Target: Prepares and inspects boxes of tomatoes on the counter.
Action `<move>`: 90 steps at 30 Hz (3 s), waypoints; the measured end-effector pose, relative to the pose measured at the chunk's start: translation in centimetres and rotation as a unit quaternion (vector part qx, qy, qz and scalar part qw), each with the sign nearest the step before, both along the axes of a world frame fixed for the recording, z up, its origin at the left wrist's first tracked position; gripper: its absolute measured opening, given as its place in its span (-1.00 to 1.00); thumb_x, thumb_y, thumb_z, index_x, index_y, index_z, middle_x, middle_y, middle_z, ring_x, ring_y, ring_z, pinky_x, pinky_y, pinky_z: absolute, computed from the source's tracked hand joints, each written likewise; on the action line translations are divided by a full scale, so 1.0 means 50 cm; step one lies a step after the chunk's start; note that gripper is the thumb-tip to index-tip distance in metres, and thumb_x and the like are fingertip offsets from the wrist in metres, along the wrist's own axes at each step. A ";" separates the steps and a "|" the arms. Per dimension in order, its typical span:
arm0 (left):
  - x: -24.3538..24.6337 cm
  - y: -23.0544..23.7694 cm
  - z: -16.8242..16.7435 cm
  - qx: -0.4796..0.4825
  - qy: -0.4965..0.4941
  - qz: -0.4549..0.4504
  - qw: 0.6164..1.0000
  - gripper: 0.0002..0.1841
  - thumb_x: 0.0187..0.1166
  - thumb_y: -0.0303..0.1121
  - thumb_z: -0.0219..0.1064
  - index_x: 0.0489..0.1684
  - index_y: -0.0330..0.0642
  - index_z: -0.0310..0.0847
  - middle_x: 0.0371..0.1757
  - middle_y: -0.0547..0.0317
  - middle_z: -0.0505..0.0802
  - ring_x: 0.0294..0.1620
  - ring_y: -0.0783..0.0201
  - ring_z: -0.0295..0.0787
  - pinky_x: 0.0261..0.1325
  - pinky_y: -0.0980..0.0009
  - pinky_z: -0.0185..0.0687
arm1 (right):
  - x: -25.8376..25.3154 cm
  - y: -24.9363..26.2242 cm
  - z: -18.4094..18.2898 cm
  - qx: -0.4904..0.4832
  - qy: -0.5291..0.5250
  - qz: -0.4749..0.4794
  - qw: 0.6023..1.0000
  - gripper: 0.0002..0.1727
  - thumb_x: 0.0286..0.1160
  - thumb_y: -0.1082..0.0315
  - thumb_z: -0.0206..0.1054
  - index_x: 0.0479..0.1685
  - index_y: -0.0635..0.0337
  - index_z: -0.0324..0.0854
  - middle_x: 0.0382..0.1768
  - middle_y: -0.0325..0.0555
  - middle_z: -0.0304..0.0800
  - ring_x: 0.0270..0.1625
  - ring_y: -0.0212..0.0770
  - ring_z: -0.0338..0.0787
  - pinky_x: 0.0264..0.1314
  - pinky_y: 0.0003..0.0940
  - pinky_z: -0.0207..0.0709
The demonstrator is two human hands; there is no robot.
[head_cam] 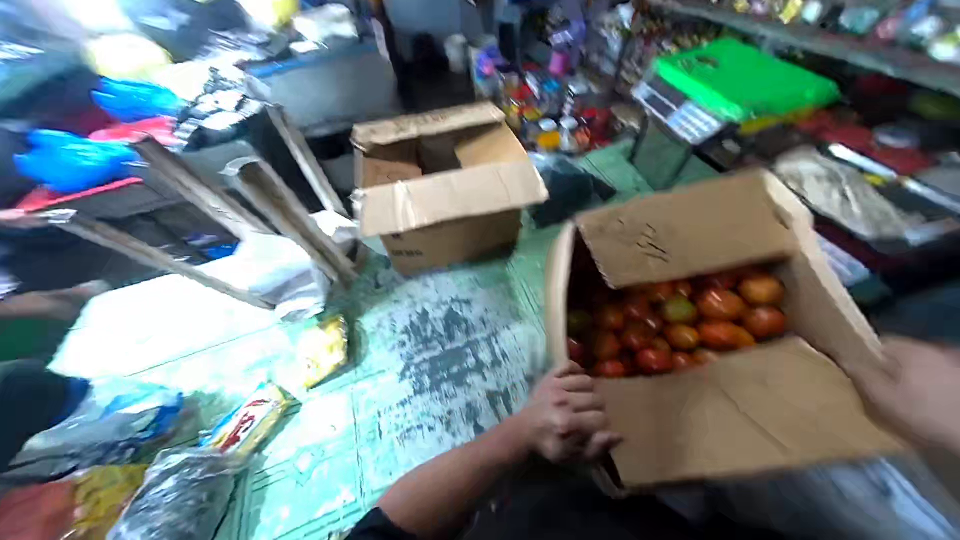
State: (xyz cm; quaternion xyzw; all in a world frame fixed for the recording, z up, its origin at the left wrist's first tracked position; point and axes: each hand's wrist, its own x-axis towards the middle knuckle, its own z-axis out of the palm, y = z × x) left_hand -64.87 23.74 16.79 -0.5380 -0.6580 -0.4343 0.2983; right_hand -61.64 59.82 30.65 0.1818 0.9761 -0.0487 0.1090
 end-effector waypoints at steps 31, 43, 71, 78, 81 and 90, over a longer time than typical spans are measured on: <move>0.175 0.007 0.325 0.150 -0.219 0.172 0.949 -0.68 0.83 -0.03 0.09 -0.33 0.23 0.70 -0.23 0.58 0.82 -0.12 0.44 0.81 0.02 0.34 0.79 | 0.120 0.169 0.040 -0.543 0.147 0.306 0.768 -0.65 0.54 -0.08 0.31 -0.56 -0.15 0.68 -0.34 -0.39 0.79 -0.17 -0.28 0.81 0.02 -0.16 0.78; -0.138 0.065 0.325 -0.448 -0.150 0.218 0.854 -0.55 0.76 -0.05 0.18 0.42 -0.11 0.65 0.72 -0.11 0.48 0.61 -0.17 0.53 0.52 -0.23 0.49 | 0.304 -0.063 -0.037 -0.095 0.185 0.037 0.978 0.01 0.33 -0.57 0.13 0.54 0.10 0.51 0.65 0.28 0.32 0.69 0.44 0.26 0.63 0.51 0.11; -0.480 -0.099 0.276 -0.420 -0.036 0.162 0.892 -0.12 0.53 0.14 0.32 0.88 0.02 0.12 0.88 -0.49 -0.08 0.87 -0.58 -0.45 0.71 -0.60 -0.50 | 0.222 -0.354 -0.184 -0.499 0.371 -0.280 0.732 0.30 0.09 0.32 0.27 0.93 -0.42 -0.57 0.84 -0.25 0.03 0.68 -0.33 0.41 0.45 -0.17 0.62; -0.543 -0.081 0.211 -0.489 -0.241 0.042 0.837 -0.01 0.56 -0.16 0.38 0.96 -0.11 -0.26 0.94 -0.17 -0.05 0.94 -0.25 -0.25 0.85 -0.33 -0.23 | 0.218 -0.364 -0.163 -0.447 0.345 -0.330 0.757 0.21 0.12 0.29 0.27 0.92 -0.32 -0.42 0.63 -0.39 0.36 0.43 -0.56 0.61 0.31 -0.48 0.67; -0.541 -0.089 0.213 -0.442 -0.382 -0.026 0.811 -0.04 0.60 -0.42 0.29 0.98 0.02 -0.34 0.95 0.05 0.01 0.89 0.13 0.06 0.79 -0.04 0.18 | 0.209 -0.352 -0.152 -0.422 0.322 -0.321 0.784 0.27 0.14 0.25 0.31 0.93 -0.39 -0.54 0.85 -0.29 0.00 0.67 -0.41 0.40 0.48 -0.33 0.58; -0.520 -0.112 0.158 -0.214 -0.589 -0.153 0.764 -0.07 0.29 -0.53 0.12 0.91 0.01 0.02 0.77 0.20 0.44 0.63 0.38 0.51 0.51 0.33 0.61 | 0.218 -0.354 -0.162 -0.447 0.348 -0.304 0.766 0.26 0.13 0.31 0.26 0.93 -0.25 -0.57 0.87 -0.25 -0.03 0.67 -0.48 0.39 0.54 -0.46 0.51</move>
